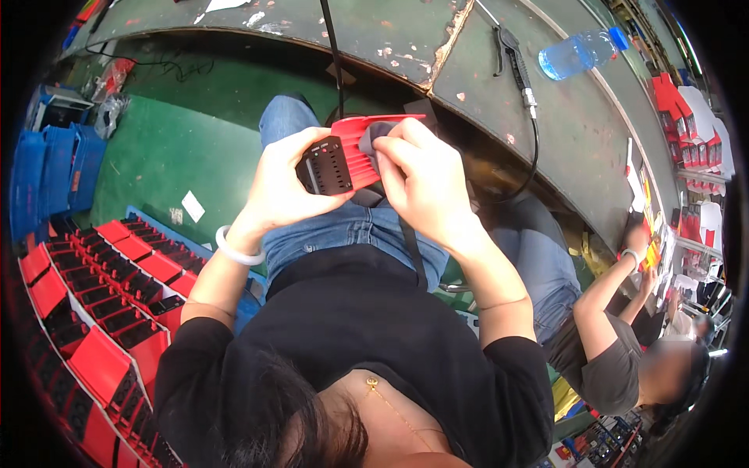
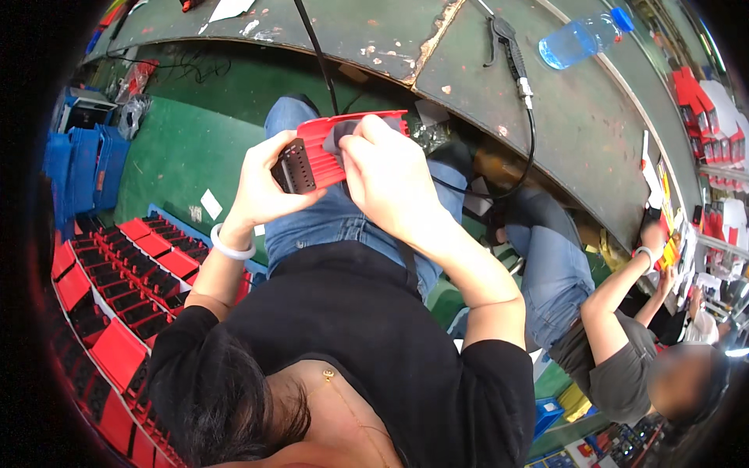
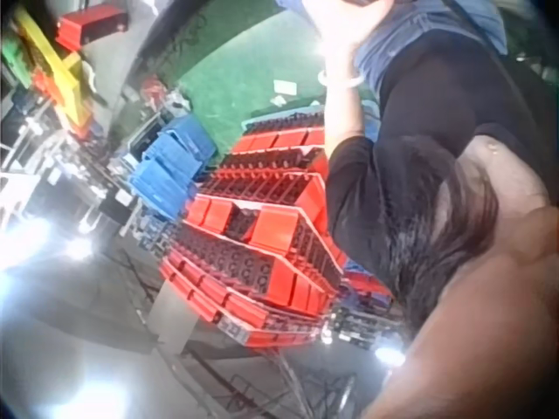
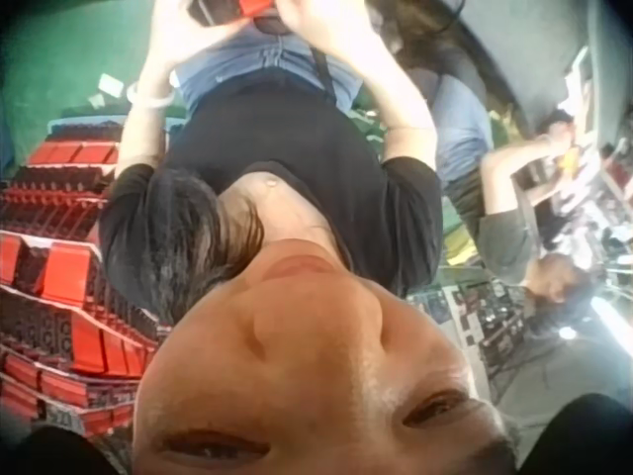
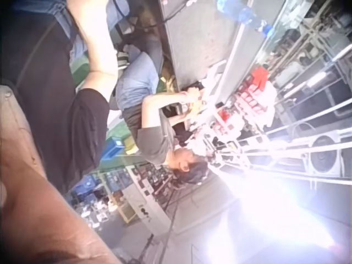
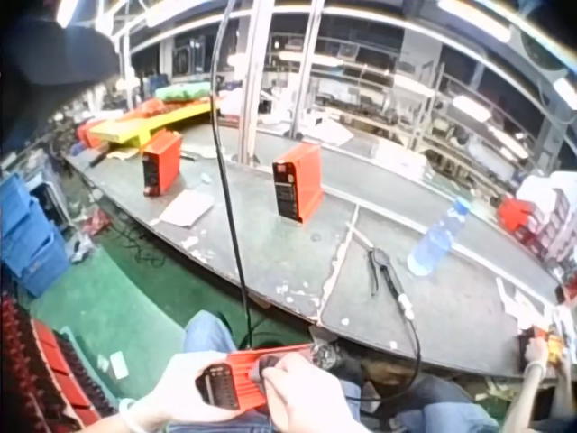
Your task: Cleaning, inspecting, and labeling red electronic device housings on an assembly line.
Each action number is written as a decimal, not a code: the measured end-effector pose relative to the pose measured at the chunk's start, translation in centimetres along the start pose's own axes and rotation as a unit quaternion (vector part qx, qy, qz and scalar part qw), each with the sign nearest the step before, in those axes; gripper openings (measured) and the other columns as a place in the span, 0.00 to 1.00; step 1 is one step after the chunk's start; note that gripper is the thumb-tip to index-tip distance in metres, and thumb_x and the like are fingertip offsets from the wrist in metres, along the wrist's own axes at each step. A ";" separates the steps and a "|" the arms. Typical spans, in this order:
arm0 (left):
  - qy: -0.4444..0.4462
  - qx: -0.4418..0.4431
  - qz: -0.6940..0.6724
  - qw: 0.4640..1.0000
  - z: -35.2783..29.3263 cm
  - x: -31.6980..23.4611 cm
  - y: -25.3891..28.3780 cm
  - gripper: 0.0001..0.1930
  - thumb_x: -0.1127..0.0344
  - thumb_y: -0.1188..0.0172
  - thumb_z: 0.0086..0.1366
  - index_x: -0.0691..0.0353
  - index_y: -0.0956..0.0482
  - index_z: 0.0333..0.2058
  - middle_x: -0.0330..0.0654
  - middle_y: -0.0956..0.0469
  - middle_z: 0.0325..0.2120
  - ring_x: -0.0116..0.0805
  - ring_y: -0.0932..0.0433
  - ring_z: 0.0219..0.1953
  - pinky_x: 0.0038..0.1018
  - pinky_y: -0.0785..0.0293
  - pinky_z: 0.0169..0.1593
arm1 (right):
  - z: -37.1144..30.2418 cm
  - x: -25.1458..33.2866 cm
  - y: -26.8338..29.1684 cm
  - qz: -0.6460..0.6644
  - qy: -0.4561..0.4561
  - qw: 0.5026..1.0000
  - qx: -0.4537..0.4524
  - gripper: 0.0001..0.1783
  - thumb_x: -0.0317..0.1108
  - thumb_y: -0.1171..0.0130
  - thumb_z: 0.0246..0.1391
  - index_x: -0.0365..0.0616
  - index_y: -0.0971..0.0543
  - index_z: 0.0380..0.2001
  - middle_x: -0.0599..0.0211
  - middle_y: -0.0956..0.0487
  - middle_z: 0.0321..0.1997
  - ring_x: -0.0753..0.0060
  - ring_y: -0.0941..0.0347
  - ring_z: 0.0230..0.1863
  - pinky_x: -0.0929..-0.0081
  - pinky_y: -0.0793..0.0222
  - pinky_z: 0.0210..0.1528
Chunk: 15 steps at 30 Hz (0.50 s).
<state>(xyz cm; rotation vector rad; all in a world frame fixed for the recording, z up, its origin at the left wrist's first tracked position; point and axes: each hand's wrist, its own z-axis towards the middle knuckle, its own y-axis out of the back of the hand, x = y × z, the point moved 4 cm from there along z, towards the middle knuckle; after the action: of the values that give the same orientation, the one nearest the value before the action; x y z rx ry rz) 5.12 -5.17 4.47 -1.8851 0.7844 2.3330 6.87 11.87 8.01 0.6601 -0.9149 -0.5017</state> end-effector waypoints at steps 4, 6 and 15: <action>-0.011 -0.002 -0.015 1.000 0.1 1.5 0.1 0.30 0.68 0.28 0.36 0.68 0.27 0.42 0.41 0.24 0.32 0.24 0.25 0.34 0.22 0.28 0.41 | 0.6 1.5 -0.7 0.085 0.032 0.995 -0.048 0.09 0.19 0.40 0.41 0.39 0.22 0.30 0.63 0.26 0.28 0.64 0.27 0.25 0.74 0.32 0.27; -0.017 0.004 -0.035 0.999 0.2 1.1 0.1 0.30 0.68 0.28 0.36 0.67 0.27 0.42 0.40 0.24 0.32 0.24 0.25 0.34 0.22 0.28 0.41 | 0.9 1.3 -0.8 0.139 0.053 0.987 -0.057 0.09 0.19 0.40 0.41 0.39 0.22 0.30 0.63 0.26 0.28 0.65 0.28 0.25 0.75 0.32 0.26; -0.065 0.007 -0.055 0.996 0.0 0.5 1.5 0.28 0.69 0.28 0.37 0.68 0.26 0.40 0.40 0.22 0.33 0.24 0.23 0.36 0.22 0.29 0.45 | -2.7 -7.6 1.7 -0.052 -0.025 0.998 0.022 0.08 0.19 0.42 0.42 0.38 0.23 0.30 0.62 0.27 0.28 0.61 0.27 0.28 0.73 0.32 0.31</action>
<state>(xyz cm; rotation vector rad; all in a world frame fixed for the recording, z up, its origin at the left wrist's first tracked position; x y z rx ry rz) 4.47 -6.57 4.55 -1.7043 0.6653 2.3466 5.43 18.81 3.80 0.7404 -0.9443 -0.5944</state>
